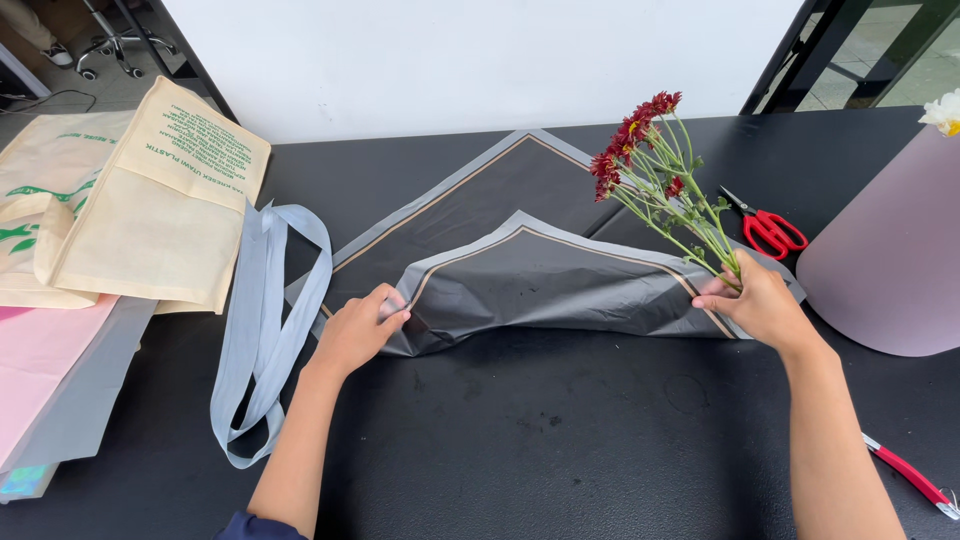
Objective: The person selects several flowers from a bucket, cuts the stems using shears, and places them onto a piece of wrapping paper which is then folded around the bunch.
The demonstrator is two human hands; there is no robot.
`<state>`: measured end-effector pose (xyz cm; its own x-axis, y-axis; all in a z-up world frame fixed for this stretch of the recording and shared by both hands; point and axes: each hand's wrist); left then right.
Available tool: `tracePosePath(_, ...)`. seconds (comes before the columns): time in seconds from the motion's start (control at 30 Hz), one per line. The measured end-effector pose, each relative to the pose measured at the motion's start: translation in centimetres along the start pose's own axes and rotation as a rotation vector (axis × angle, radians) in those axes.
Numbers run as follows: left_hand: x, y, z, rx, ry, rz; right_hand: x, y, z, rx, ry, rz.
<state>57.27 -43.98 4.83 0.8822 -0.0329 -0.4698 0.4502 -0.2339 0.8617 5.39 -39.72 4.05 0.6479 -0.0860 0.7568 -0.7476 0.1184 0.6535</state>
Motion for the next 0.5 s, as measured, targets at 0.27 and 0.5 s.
tracePosePath(0.27,-7.6,-7.6,-1.3,-0.861,-0.638,0.191,-0.3,-1.5,0.8,-0.017,-0.082,-0.187)
tracePosePath(0.5,-12.3,-13.3,-1.2,-0.751,-0.928,0.491,-1.0,-2.8,1.1,-0.121,-0.045,-0.358)
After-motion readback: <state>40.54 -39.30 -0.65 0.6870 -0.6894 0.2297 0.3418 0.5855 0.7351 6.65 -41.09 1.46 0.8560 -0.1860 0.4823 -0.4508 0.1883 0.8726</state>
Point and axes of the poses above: each hand's wrist, its own z-axis towards the middle knuckle, its own y-axis out of the back of the hand, x = y × z
